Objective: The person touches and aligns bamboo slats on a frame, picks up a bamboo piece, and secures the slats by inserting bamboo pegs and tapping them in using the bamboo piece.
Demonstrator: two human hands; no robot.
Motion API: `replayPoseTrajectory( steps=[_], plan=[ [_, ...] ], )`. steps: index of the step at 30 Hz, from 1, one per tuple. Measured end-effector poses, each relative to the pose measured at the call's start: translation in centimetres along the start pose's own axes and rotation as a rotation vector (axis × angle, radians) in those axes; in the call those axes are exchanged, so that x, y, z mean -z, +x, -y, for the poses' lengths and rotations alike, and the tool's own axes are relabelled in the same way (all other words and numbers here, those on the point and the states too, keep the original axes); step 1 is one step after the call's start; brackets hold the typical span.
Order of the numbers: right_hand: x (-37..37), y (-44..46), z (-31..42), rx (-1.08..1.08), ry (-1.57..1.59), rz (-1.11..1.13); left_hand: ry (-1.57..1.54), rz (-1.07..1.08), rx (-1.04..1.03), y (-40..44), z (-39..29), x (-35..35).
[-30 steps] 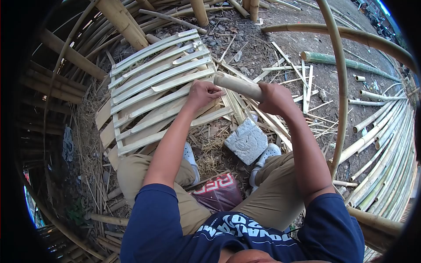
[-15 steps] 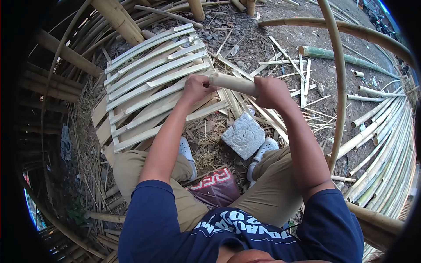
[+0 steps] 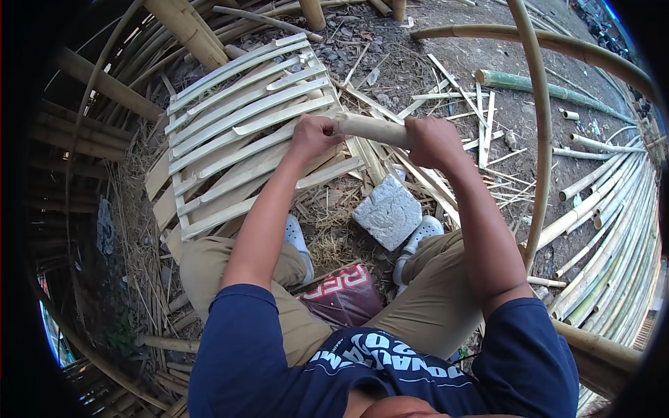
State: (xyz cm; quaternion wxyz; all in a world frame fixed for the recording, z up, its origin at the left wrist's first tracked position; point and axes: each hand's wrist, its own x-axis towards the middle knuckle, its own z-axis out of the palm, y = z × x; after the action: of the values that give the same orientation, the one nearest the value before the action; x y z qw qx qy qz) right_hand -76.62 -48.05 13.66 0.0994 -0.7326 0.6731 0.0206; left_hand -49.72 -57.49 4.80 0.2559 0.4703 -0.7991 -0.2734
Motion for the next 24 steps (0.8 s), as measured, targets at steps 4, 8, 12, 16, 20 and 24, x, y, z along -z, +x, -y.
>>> replayPoseTrajectory(
  steps=[4, 8, 12, 16, 20, 24],
  plan=[
    [1.0, -0.5, 0.7, -0.014, 0.154, -0.056, -0.043, -0.035, -0.125, 0.5, 1.1, -0.6],
    [0.8, -0.1, 0.1, -0.033, 0.07, 0.014, 0.057, 0.0, -0.031, 0.3, 0.9, -0.3],
    [1.0, -0.7, 0.2, 0.001, 0.241, -0.073, -0.007, -0.008, 0.024, 0.1, 0.3, -0.3],
    [0.4, -0.4, -0.2, -0.035, 0.083, -0.008, 0.067, -0.002, 0.011, 0.1, -0.2, 0.0],
    [0.0, -0.2, -0.6, -0.036, 0.059, 0.032, 0.055, 0.004, -0.001, 0.1, 0.0, 0.0],
    [1.4, -1.1, 0.2, -0.001, 0.237, -0.063, 0.015, -0.041, -0.063, 0.3, 1.2, -0.7]
  ],
)
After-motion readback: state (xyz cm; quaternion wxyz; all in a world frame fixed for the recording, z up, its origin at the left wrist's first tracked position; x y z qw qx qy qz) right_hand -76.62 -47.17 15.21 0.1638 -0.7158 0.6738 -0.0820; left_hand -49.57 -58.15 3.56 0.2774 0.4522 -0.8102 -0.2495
